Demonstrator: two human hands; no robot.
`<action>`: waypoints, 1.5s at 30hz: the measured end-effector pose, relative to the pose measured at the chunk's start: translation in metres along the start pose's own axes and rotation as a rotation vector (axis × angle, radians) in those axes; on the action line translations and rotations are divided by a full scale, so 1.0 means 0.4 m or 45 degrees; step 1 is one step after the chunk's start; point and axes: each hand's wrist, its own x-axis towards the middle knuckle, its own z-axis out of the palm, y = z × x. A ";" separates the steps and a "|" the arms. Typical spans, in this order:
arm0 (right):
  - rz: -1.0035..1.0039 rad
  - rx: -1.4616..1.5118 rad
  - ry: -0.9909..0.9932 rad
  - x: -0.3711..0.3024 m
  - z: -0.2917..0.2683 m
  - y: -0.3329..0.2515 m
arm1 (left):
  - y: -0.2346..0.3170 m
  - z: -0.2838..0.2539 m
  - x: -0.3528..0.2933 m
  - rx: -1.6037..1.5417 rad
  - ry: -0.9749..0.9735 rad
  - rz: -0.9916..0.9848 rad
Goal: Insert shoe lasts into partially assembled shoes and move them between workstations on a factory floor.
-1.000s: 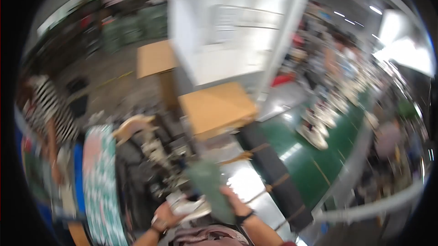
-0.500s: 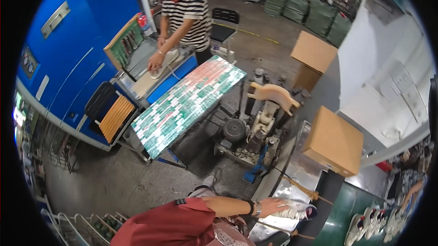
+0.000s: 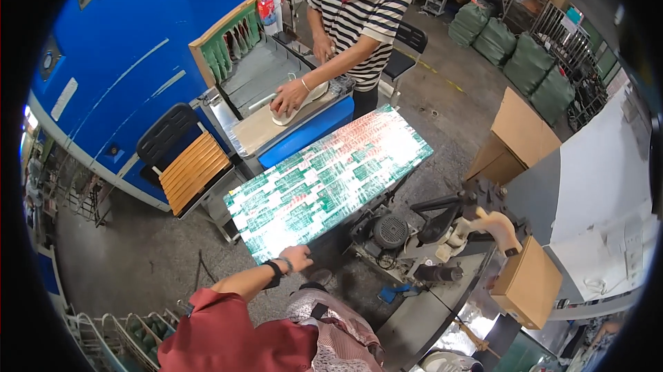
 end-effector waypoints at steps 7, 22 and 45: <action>-0.491 -0.116 -0.208 -0.033 0.157 -0.145 | -0.100 -0.162 0.142 -0.386 0.065 -0.164; -0.267 0.121 -0.544 -0.123 0.325 -0.374 | -0.019 -0.042 0.137 -0.231 -0.232 0.124; -0.173 0.186 -0.708 -0.080 0.383 -0.407 | 0.026 -0.024 0.108 -0.130 -0.327 0.196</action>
